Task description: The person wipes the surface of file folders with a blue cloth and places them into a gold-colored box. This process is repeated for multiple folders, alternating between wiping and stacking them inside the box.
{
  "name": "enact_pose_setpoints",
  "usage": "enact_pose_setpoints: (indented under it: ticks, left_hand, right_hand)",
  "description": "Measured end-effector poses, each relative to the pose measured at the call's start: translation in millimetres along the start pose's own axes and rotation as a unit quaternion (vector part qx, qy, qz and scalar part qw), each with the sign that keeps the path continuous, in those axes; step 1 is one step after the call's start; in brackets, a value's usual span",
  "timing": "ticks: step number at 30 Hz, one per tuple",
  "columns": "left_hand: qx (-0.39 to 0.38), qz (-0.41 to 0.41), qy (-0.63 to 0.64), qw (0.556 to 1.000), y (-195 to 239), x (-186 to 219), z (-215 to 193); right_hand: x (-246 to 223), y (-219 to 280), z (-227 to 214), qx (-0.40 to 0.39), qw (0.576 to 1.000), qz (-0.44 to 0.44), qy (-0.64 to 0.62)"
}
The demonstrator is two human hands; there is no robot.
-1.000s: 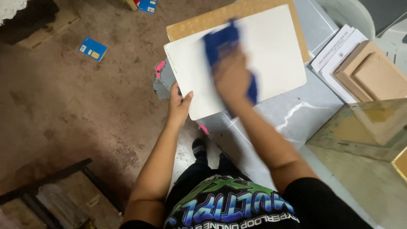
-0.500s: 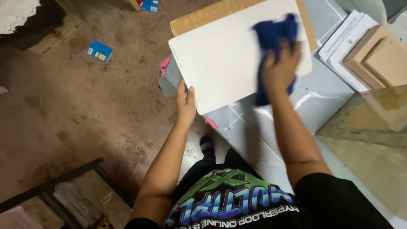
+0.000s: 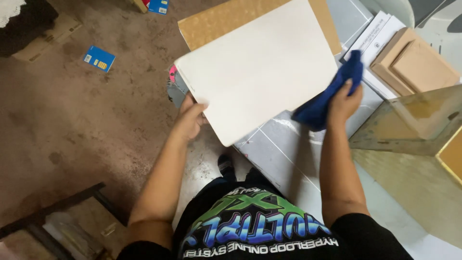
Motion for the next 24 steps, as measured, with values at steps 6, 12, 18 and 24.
enact_pose_setpoints:
  ticks: [6, 12, 18, 24]
  left_hand:
    - [-0.045, -0.086, -0.185, 0.978, -16, 34, 35]
    - [-0.165, 0.252, -0.463, 0.834, 8, 169, 148]
    - [-0.143, 0.569, -0.618, 0.523, 51, 206, 204]
    - [-0.151, 0.382, -0.731, 0.544, -18, 94, 109]
  right_hand:
    - [-30, -59, -34, -0.119, 0.98, 0.047, -0.152]
    - [-76, -101, -51, -0.152, 0.951, 0.039, -0.266]
    - [-71, -143, -64, -0.065, 0.922, 0.007, -0.382]
    - [-56, -155, -43, -0.065, 0.879, 0.144, -0.45]
Point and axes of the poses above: each hand's wrist, its own y-axis away from the middle knuckle, its own z-axis out of the palm, x = y × z, the point moved 9 cm from there along -y, towards the middle knuckle, and after that the axes turned 10 degrees about y, right-handed, at the moved point
